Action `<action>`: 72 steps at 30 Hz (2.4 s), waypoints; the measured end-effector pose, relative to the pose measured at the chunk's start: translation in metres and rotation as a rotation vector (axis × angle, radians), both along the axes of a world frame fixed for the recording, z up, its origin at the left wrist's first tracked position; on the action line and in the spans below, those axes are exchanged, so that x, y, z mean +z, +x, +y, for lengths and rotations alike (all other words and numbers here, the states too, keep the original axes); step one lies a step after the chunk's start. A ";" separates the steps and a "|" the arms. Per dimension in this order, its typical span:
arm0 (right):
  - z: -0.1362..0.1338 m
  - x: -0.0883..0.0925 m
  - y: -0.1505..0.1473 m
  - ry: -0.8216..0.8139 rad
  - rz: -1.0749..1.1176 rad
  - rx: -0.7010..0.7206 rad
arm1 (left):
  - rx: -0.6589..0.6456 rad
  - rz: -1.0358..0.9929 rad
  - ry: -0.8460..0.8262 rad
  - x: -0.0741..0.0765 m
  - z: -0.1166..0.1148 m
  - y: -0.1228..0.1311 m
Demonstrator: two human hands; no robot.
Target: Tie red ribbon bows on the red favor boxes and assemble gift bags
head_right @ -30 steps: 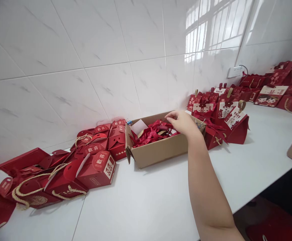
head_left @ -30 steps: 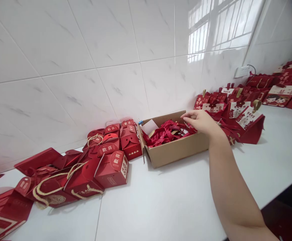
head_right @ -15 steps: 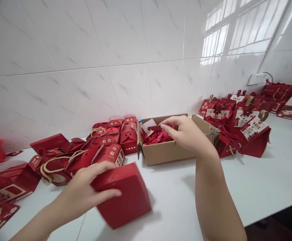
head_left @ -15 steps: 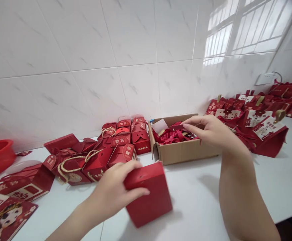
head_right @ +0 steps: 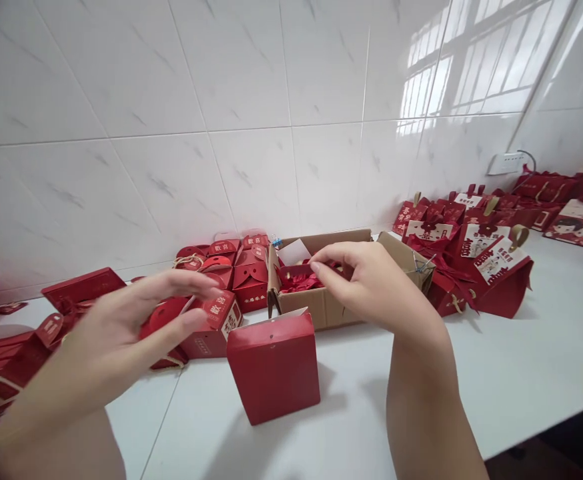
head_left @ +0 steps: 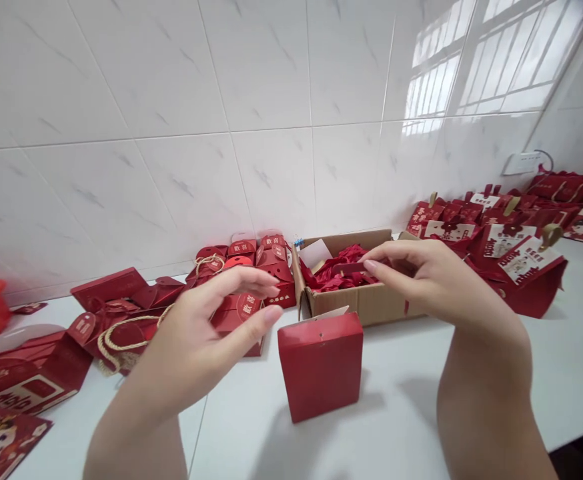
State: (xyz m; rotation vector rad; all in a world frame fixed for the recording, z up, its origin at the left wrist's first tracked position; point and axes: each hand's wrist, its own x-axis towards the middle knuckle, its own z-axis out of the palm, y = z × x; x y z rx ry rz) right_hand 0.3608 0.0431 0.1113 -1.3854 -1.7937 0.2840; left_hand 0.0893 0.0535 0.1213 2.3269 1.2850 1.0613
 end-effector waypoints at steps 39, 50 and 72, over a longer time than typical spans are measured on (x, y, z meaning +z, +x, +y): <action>0.054 -0.018 0.046 -0.007 -0.060 -0.321 | -0.036 0.898 0.371 -0.050 0.236 0.152; 0.095 -0.048 0.049 -0.347 -0.136 -0.285 | 0.098 0.200 0.452 -0.014 0.182 0.105; 0.029 -0.010 -0.006 -0.200 0.567 0.688 | -0.222 -0.726 0.081 -0.025 0.033 0.046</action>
